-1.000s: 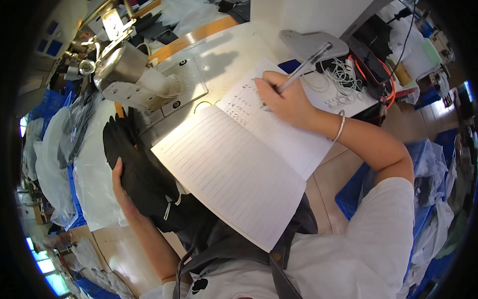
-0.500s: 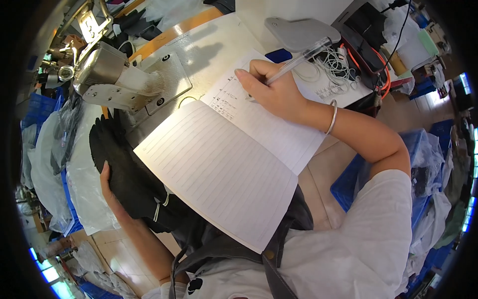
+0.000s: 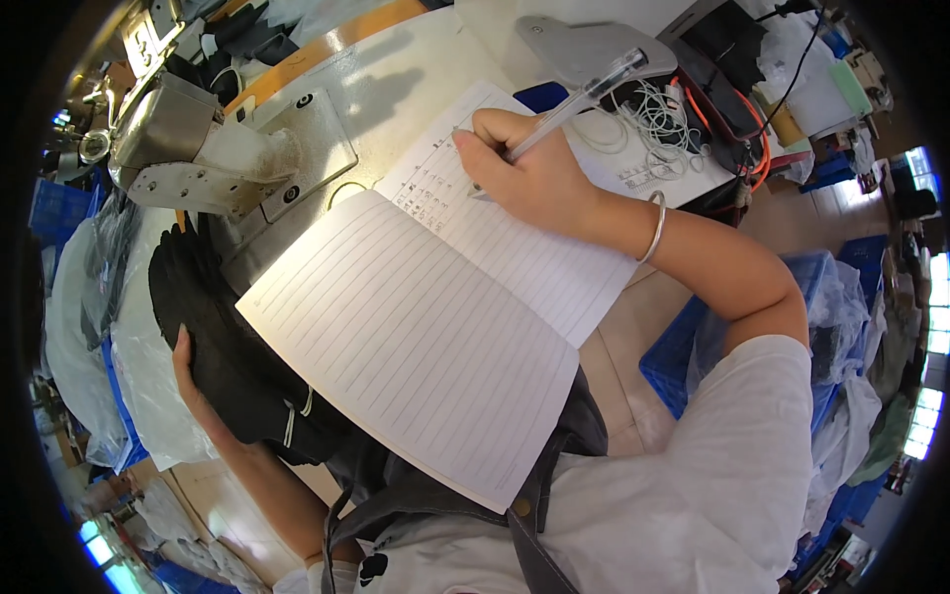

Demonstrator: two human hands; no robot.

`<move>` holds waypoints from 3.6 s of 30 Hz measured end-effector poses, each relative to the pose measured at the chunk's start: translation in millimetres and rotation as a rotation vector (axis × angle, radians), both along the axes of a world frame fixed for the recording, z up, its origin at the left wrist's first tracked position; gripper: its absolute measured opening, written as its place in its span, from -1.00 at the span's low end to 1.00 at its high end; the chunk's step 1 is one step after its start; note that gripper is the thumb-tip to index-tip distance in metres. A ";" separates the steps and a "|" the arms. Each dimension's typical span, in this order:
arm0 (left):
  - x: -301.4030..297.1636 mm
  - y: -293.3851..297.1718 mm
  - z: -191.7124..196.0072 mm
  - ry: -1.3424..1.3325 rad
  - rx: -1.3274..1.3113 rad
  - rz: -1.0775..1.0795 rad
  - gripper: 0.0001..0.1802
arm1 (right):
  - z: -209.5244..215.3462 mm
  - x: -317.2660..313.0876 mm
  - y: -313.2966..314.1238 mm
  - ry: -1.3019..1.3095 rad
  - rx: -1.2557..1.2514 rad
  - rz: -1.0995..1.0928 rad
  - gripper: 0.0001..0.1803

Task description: Checking and packaging shoe components into plastic bags while recording production data in a notebook.

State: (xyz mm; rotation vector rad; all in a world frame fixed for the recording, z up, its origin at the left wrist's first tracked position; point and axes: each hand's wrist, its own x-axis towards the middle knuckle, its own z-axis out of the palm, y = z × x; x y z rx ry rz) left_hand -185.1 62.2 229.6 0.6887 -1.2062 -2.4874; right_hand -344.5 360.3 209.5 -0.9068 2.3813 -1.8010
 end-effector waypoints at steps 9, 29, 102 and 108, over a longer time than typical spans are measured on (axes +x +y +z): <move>-2.1 4.7 1.8 0.008 -0.026 0.020 -0.49 | 1.2 -13.8 -1.9 -0.244 0.013 -0.077 -0.61; -2.7 -1.5 -0.2 -0.042 -0.114 0.092 -0.46 | -3.0 1.4 -12.5 0.150 0.144 0.092 -0.64; -6.0 3.6 0.7 0.113 -0.028 0.037 -0.38 | -8.6 -4.6 -9.3 0.005 -0.021 -0.077 -0.60; -5.2 0.7 -1.6 0.094 -0.081 0.054 -0.33 | -10.0 -4.5 -10.2 -0.010 0.011 -0.055 -0.62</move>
